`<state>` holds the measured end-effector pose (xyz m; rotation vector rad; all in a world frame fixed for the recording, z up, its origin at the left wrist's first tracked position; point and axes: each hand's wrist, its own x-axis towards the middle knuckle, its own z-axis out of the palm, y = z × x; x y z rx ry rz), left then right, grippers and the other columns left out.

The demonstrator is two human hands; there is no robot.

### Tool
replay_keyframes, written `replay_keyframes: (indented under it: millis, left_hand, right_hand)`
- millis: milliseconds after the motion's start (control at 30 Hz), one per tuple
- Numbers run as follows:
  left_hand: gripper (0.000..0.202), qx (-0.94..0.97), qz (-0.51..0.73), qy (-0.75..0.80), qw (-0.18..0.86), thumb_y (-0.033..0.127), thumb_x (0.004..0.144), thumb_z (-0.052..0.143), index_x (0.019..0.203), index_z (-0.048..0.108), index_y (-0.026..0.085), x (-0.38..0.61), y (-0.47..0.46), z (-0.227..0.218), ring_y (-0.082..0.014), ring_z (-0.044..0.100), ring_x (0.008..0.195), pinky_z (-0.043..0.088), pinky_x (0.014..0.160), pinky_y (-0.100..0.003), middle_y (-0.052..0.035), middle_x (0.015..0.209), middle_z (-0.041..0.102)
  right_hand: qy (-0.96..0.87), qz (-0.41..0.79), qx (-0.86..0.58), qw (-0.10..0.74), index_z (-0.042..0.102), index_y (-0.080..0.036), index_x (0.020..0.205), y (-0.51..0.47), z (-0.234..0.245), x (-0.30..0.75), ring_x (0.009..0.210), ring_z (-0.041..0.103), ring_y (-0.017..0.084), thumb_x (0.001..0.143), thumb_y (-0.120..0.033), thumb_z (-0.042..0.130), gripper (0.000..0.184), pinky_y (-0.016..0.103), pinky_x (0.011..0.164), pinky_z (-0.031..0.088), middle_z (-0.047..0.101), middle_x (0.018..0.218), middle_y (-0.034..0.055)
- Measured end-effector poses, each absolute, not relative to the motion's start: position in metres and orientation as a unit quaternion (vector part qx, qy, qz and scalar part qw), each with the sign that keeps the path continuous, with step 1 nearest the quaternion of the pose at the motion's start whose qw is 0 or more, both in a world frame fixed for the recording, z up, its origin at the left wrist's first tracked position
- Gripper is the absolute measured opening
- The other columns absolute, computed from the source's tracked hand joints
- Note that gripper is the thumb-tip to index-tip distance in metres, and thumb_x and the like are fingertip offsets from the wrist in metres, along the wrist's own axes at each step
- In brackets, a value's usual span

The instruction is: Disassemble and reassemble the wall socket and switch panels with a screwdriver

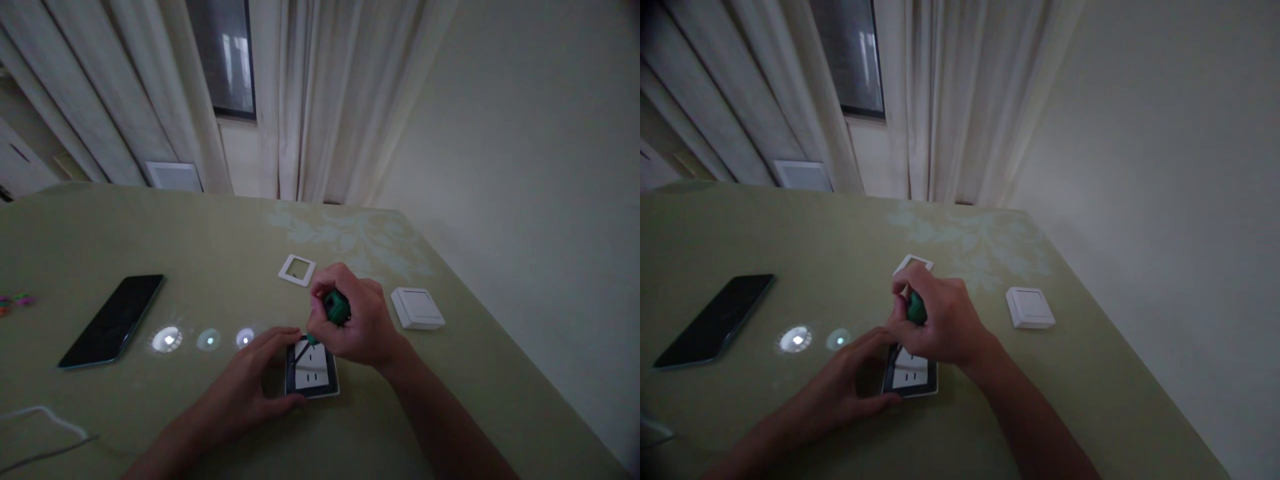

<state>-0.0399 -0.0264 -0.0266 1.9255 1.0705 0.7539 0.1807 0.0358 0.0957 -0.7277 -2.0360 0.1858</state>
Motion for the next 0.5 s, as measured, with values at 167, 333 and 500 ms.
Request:
replay_keyframes:
  millis: [167,333,500]
  left_hand:
    - [0.077,0.74,0.304,0.405,0.442,0.027,0.086,0.088,0.152,0.053,0.041,-0.041,-0.0276,-0.0295,-0.0344,0.064,0.139,0.063,0.107,-0.051,-0.0075,0.16,0.058]
    - [0.077,0.747,0.306,0.403,0.431,0.028,0.084,0.09,0.151,0.055,0.04,-0.0403,-0.0267,-0.0293,-0.035,0.064,0.139,0.064,0.106,-0.051,-0.0081,0.157,0.06]
    - [0.075,0.75,0.317,0.414,0.408,0.028,0.082,0.09,0.148,0.059,0.04,-0.0377,-0.0268,-0.0232,-0.0361,0.069,0.133,0.066,0.102,-0.052,-0.0067,0.153,0.065]
  right_hand:
    - [-0.815,0.099,-0.319,0.473,0.057,-0.025,0.1,0.0386,0.0941,0.1804,0.064,0.064,0.009,0.085,-0.013,0.063,0.02,0.019,0.067,0.052,0.064,0.079,-0.0061]
    - [-0.817,0.105,-0.318,0.47,0.057,-0.025,0.101,0.0394,0.094,0.1812,0.066,0.065,0.01,0.086,-0.013,0.063,0.02,0.02,0.068,0.053,0.065,0.081,-0.0052]
    - [-0.851,0.113,-0.27,0.435,0.06,-0.025,0.106,0.0307,0.1003,0.1825,0.065,0.062,0.01,0.088,-0.014,0.064,0.022,0.021,0.065,0.05,0.067,0.082,-0.0047]
